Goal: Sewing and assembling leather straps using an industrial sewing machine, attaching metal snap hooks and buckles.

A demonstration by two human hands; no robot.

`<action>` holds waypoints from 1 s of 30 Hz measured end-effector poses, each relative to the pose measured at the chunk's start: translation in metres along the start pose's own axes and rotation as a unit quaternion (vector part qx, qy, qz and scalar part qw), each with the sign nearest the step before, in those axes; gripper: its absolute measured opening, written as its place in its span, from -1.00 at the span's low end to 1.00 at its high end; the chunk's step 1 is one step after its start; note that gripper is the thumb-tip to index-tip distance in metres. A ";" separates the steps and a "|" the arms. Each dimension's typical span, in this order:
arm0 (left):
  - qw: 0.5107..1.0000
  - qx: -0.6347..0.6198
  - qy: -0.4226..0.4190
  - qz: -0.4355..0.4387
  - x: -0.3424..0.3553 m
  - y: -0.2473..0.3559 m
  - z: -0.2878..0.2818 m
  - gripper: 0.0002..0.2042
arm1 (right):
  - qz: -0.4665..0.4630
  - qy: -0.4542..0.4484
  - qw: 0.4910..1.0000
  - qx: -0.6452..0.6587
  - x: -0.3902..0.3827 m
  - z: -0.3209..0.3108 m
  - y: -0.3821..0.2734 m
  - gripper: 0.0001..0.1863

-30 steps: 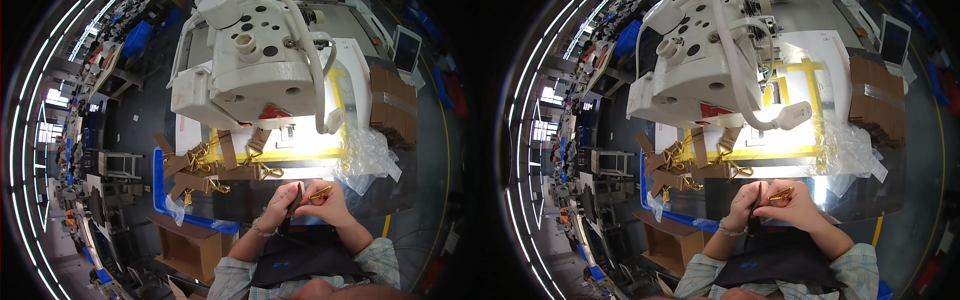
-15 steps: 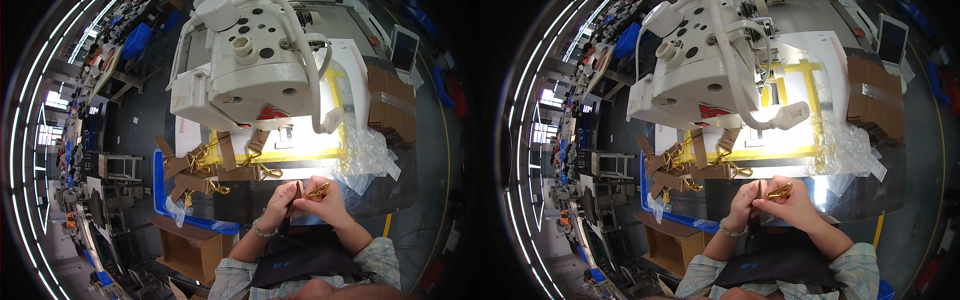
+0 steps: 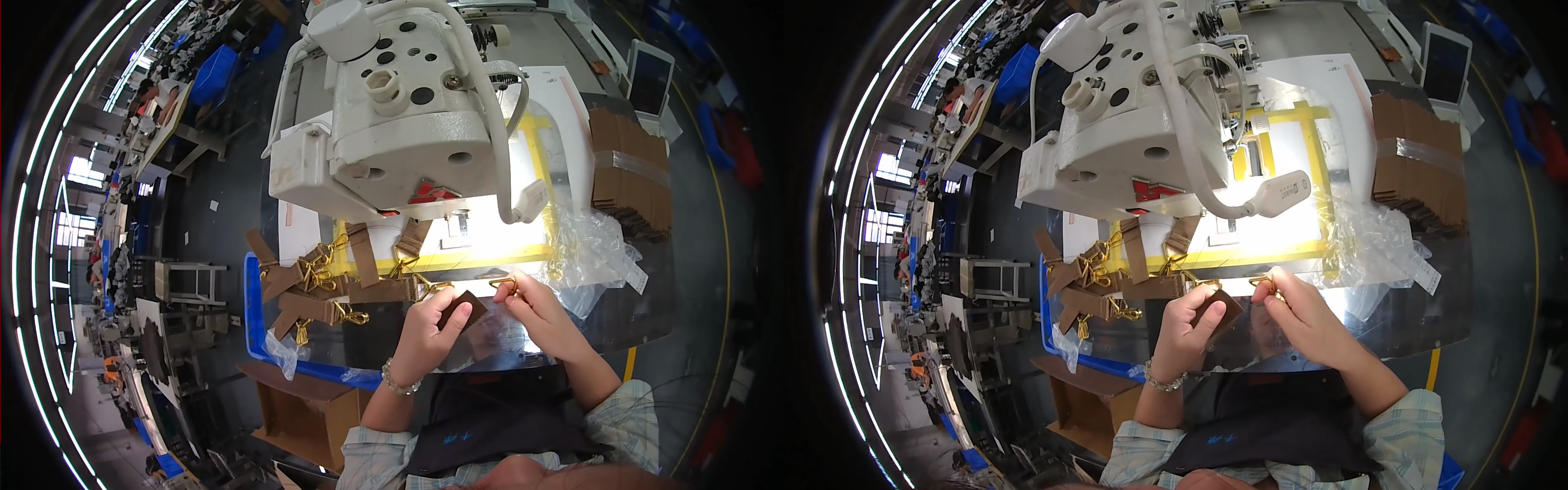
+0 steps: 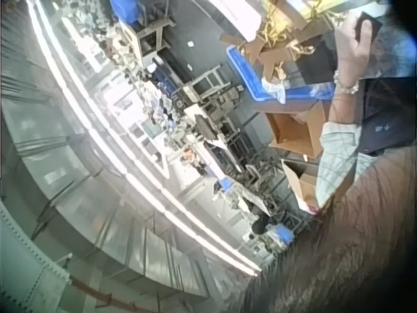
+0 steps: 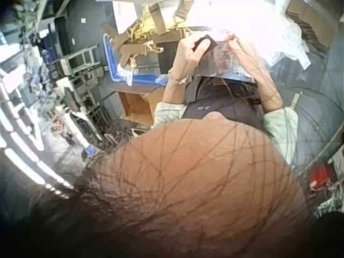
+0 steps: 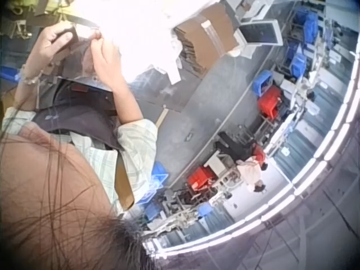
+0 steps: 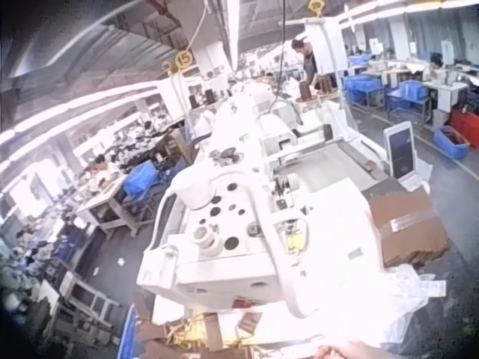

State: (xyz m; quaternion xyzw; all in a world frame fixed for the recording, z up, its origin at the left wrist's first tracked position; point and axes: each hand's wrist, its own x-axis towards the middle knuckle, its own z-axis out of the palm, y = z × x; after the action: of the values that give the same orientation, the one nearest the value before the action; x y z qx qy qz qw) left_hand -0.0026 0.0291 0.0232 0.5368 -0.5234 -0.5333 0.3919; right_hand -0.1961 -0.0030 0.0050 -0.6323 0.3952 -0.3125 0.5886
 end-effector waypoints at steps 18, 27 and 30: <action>0.937 0.314 0.051 0.145 0.004 -0.004 0.009 -0.84 | 0.046 -0.039 0.968 -0.243 0.007 -0.001 -0.031 -0.82; 0.931 0.318 0.044 0.173 0.003 -0.006 0.010 -0.87 | 0.046 -0.041 0.969 -0.239 0.007 0.005 -0.036 -0.81; 0.923 0.325 0.043 0.202 0.003 -0.006 0.010 -0.87 | 0.032 -0.051 0.964 -0.260 0.009 0.005 -0.036 -0.81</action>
State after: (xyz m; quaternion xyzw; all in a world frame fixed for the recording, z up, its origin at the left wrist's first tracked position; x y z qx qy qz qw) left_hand -0.0122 0.0279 0.0155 0.5400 -0.7478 -0.2197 0.3178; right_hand -0.1822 -0.0083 0.0395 -0.7655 0.4525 -0.1474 0.4330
